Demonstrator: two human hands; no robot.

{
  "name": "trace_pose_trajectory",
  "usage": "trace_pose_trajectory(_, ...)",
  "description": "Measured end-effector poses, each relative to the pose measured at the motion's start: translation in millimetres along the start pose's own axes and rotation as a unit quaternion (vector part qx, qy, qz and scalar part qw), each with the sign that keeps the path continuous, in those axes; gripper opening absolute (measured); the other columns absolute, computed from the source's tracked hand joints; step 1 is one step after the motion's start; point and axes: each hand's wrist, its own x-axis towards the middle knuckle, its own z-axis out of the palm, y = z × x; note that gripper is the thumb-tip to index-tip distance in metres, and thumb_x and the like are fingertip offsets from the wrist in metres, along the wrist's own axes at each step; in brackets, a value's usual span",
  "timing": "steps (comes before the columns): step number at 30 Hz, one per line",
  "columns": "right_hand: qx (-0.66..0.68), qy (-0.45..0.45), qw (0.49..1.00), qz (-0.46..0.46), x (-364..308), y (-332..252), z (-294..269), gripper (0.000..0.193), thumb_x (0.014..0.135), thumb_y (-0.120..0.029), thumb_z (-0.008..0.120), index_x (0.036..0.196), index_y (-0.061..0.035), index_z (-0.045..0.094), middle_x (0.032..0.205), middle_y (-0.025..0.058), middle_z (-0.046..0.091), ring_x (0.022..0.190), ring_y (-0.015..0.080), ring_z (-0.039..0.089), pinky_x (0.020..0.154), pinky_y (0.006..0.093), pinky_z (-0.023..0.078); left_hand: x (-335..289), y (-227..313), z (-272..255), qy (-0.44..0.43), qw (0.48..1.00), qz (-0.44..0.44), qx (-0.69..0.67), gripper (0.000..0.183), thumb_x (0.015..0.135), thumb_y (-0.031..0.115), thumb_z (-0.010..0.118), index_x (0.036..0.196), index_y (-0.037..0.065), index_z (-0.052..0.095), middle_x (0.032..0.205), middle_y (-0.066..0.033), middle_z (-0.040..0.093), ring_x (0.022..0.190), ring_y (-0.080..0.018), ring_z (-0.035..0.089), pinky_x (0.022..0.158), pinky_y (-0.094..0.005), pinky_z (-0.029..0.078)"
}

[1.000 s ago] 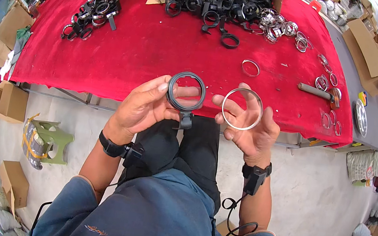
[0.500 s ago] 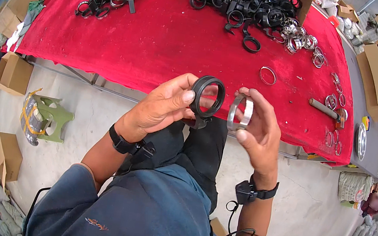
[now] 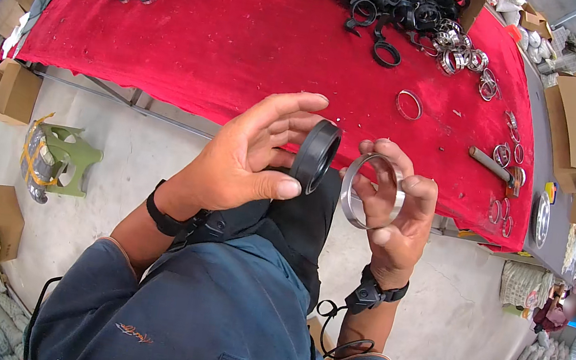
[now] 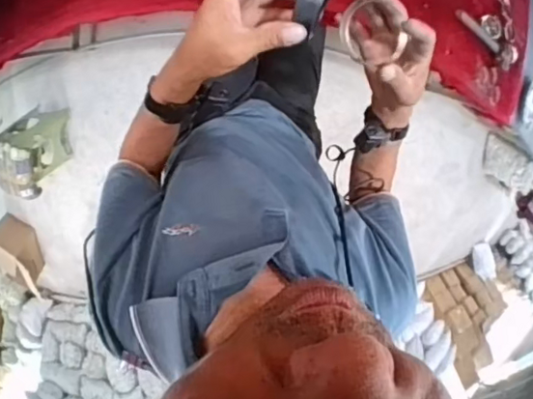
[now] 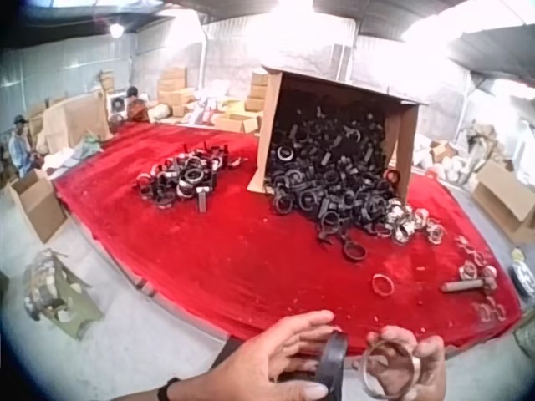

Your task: Assemble black plastic rings with metal inner components.

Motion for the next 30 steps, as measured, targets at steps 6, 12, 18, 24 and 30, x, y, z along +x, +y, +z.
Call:
trace_pose_trajectory(6,-0.09,0.059,0.994,-0.004,-5.6,-12.8,20.1,0.08,0.07,-0.017,0.098,0.14,-0.017,0.058,0.157,0.0256,0.051,0.149,0.0494,0.048,0.119,0.0614,0.049,-3.3,-0.5,2.2,-0.008,0.999,0.029,0.025,0.099,0.086,0.011,0.091,0.166,0.0,0.033,0.162,-0.0165,0.046,0.149,-0.0278,0.048,0.119,-0.0458,0.047)
trace_pose_trajectory(12,-0.112,0.005,0.993,-0.036,-1.4,-10.9,11.9,0.082,0.071,-0.015,0.096,0.144,-0.0155,0.058,0.155,0.0265,0.053,0.148,0.0504,0.048,0.119,0.0582,0.049,-2.9,1.9,1.7,-0.026,0.996,0.051,0.074,0.093,0.085,0.006,0.09,0.162,-0.003,0.04,0.161,-0.0184,0.049,0.148,-0.0297,0.052,0.121,-0.0466,0.047)
trace_pose_trajectory(18,-0.28,-0.035,0.955,-0.087,11.5,-6.8,27.0,0.07,0.081,-0.01,0.09,0.144,-0.0074,0.06,0.154,0.0276,0.054,0.147,0.0462,0.051,0.121,0.0562,0.044,-0.3,-4.8,0.7,-0.022,0.999,0.034,0.029,0.091,0.082,-0.001,0.089,0.161,-0.002,0.042,0.161,-0.0184,0.049,0.149,-0.0302,0.051,0.123,-0.0474,0.047)
trace_pose_trajectory(24,-0.381,-0.051,0.917,-0.109,9.9,2.1,28.2,0.06,0.088,-0.017,0.087,0.141,-0.0053,0.062,0.154,0.0266,0.055,0.146,0.0456,0.053,0.121,0.057,0.045,2.1,0.0,0.4,-0.034,0.994,0.03,0.1,0.09,0.079,-0.003,0.09,0.159,0.001,0.048,0.162,-0.0158,0.048,0.151,-0.03,0.049,0.126,-0.0478,0.044)
trace_pose_trajectory(30,-0.387,-0.047,0.914,-0.117,9.1,4.6,32.4,0.057,0.09,-0.018,0.086,0.14,-0.0069,0.062,0.154,0.0265,0.056,0.147,0.0455,0.053,0.12,0.0563,0.046,3.0,1.3,0.1,-0.036,0.991,0.035,0.125,0.089,0.078,-0.007,0.089,0.158,0.005,0.052,0.162,-0.0147,0.048,0.152,-0.0312,0.048,0.125,-0.0475,0.046)
